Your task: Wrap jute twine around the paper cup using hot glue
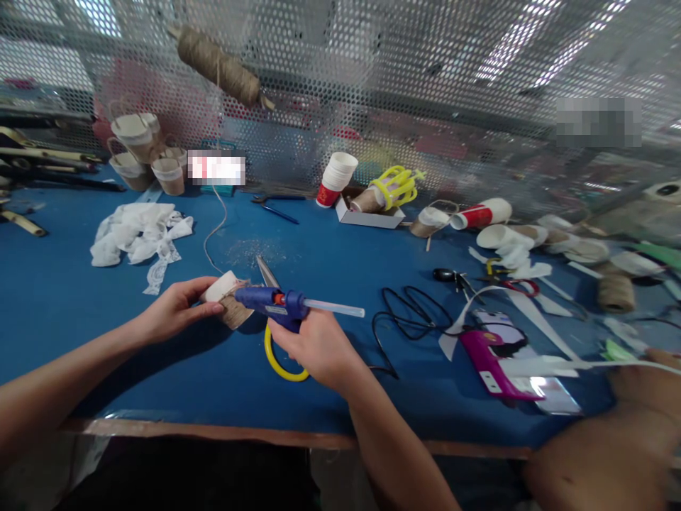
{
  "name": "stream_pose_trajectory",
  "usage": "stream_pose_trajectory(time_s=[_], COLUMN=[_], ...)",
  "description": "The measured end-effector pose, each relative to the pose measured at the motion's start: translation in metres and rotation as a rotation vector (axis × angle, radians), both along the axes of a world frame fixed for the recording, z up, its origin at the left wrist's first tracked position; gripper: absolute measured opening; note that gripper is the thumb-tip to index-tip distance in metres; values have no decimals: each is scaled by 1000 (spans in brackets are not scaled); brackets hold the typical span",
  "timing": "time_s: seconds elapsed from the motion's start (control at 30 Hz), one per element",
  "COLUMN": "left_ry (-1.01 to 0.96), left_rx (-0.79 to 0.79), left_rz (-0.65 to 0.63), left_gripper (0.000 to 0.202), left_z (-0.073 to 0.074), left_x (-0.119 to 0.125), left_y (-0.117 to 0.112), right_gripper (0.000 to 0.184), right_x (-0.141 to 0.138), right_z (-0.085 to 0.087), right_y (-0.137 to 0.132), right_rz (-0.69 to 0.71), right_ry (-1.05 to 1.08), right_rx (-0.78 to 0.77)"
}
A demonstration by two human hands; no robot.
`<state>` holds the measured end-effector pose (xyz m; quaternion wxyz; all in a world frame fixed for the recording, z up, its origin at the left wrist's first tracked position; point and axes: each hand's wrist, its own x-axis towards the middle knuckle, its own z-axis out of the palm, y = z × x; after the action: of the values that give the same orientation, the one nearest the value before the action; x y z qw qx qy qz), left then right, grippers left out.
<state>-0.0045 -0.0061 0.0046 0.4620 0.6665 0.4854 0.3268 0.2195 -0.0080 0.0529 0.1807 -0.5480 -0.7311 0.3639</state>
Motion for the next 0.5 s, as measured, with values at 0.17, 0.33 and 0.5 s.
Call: stream_pose_trajectory(time_s=[0.17, 0.33, 0.5], left_ry=[4, 11, 5], left_rx=[0, 8, 8], left_rz=[4, 9, 4], left_gripper=[41, 39, 41], left_z=[0, 0, 1], left_x=[0, 0, 0], left_y=[1, 1, 0], right_gripper=[15, 16, 17], right_x=[-1, -3, -5], right_z=[0, 1, 3], right_y=[-1, -4, -4], right_rz=[-2, 9, -2], right_ry=[-5, -29, -56], right_rx=[28, 23, 40])
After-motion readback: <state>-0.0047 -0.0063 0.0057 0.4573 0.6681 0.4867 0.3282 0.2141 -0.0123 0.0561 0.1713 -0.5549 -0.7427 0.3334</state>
